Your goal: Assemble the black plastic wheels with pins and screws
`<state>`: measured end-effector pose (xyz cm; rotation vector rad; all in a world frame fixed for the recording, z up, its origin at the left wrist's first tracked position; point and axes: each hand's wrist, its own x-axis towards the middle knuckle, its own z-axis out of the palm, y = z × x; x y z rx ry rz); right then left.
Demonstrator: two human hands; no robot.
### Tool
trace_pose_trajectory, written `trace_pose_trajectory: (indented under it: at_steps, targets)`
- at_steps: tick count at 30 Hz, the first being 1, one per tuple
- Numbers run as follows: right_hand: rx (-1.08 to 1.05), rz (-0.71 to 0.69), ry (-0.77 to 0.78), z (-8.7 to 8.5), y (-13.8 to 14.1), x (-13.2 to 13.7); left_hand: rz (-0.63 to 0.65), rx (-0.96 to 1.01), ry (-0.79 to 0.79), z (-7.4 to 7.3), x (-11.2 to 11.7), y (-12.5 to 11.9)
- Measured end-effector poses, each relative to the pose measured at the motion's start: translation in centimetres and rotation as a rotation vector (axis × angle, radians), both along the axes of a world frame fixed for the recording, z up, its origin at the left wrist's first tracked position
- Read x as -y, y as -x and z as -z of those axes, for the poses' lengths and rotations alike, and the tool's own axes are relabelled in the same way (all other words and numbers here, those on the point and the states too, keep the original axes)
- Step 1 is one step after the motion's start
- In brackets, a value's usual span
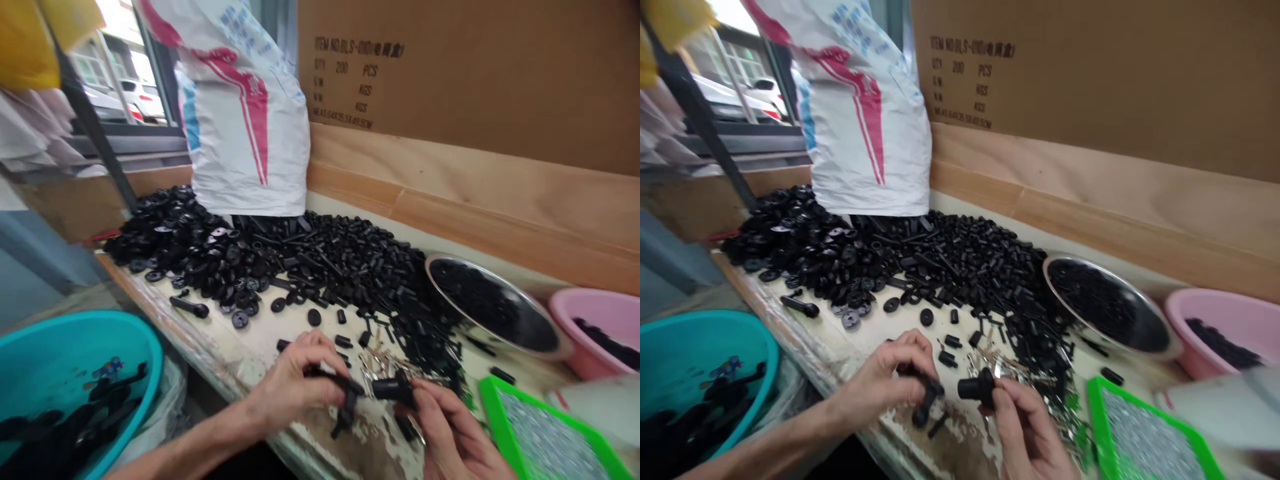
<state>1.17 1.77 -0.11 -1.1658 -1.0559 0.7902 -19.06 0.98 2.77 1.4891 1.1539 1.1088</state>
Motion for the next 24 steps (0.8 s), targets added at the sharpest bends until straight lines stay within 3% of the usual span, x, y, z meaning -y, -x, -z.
trace_pose_trajectory:
  at_steps: [4,6,9,12,14,16,19,21,24]
  targets:
    - [-0.091,0.114,0.019,-0.9,-1.8,1.1,0.195,-0.605,-0.414,2.9,2.6,-2.8]
    - [-0.128,0.190,0.024,-0.9,-2.9,1.8,0.341,-0.713,-0.514,3.7,3.0,-2.7]
    - [-0.116,0.236,0.038,-0.2,-4.2,3.0,0.421,-0.596,-0.403,3.4,3.0,-2.1]
    - [-0.071,0.226,0.090,0.9,-4.7,3.8,0.213,-0.525,-0.194,2.4,3.1,-2.7]
    - [-0.054,0.200,0.125,1.4,-4.5,3.9,0.066,-0.642,-0.115,2.3,3.2,-4.0]
    - [-0.034,0.166,0.140,1.6,-4.0,3.9,0.006,-0.779,-0.082,2.9,3.3,-5.2]
    - [0.003,0.107,0.132,1.6,-3.7,4.0,0.025,-0.806,-0.138,4.0,3.0,-5.4]
    - [0.005,0.090,0.130,1.6,-3.6,4.1,0.113,-0.718,-0.132,4.3,2.6,-4.4]
    - [-0.007,0.122,0.144,1.8,-3.7,4.3,0.207,-0.518,0.142,3.4,2.1,-3.1]
